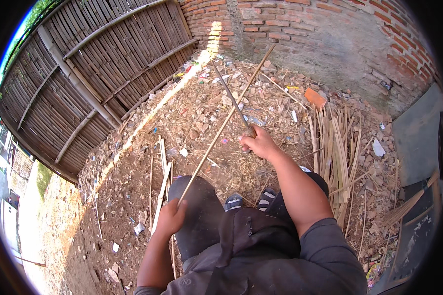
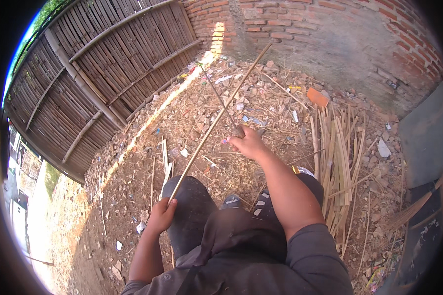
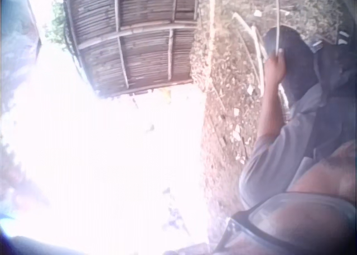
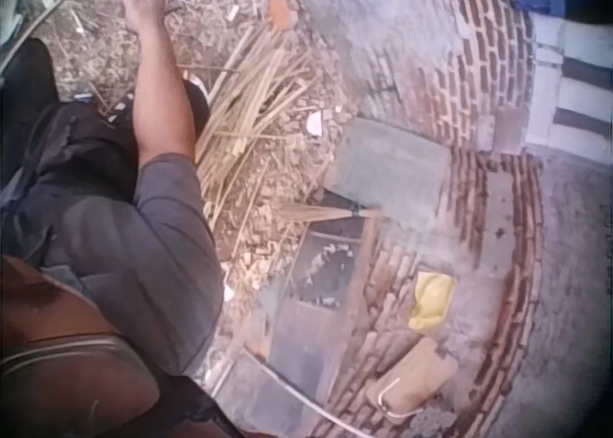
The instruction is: The person thins a long bamboo strip by repeatedly scraping its surface with a machete. They hold the bamboo strip in one hand and draw the blade of the machete along the length of the strip while sitting outdoors.
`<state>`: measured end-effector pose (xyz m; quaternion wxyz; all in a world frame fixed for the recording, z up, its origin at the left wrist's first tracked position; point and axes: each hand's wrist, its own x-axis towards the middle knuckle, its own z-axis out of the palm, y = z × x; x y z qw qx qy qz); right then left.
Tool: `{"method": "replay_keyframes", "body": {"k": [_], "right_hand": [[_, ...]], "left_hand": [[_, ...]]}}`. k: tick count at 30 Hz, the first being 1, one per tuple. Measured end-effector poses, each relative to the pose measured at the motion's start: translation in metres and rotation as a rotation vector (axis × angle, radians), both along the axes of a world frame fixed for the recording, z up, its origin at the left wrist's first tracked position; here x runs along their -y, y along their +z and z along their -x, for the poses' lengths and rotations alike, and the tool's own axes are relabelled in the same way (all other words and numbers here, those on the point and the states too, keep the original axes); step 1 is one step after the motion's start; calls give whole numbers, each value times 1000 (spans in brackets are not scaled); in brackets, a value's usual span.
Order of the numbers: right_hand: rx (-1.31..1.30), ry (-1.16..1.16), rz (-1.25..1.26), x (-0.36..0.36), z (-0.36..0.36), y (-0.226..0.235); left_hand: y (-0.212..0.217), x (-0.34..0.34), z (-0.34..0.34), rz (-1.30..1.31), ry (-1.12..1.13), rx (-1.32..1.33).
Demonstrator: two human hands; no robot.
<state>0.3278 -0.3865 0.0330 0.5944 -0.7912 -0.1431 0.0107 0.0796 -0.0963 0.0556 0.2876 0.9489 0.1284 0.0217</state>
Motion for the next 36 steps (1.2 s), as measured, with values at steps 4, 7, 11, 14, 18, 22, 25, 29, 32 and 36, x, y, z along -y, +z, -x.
{"method": "replay_keyframes", "body": {"k": [4, 7, 11, 14, 18, 22, 25, 29, 32, 36], "right_hand": [[-131, 116, 133, 1, 6, 4], [69, 196, 131, 7, 3, -9], [-12, 264, 24, 11, 4, -11], [-46, 201, -38, 20, 8, -9], [-139, 324, -241, 36, 3, -8], [-117, 286, -361, 44, 0, -16], [-97, 181, -390, 45, -6, -20], [-58, 58, -388, 51, -11, -21], [-32, 16, -418, 57, -12, -22], [2, -11, -467, 55, -14, -22]], "left_hand": [[-2, 12, -15, 41, -37, -10], [1, 29, -31, 29, -91, 1], [10, 55, -53, -15, -137, -71], [10, 71, -66, 0, -168, 4], [-3, 80, -85, -57, -213, 102], [-7, 86, -91, 7, -228, -25], [-7, 84, -83, -74, -288, 107], [10, 72, -46, -324, -291, 253], [10, 50, -6, -394, -186, 147], [-9, 10, 35, -462, -13, 95]]}}
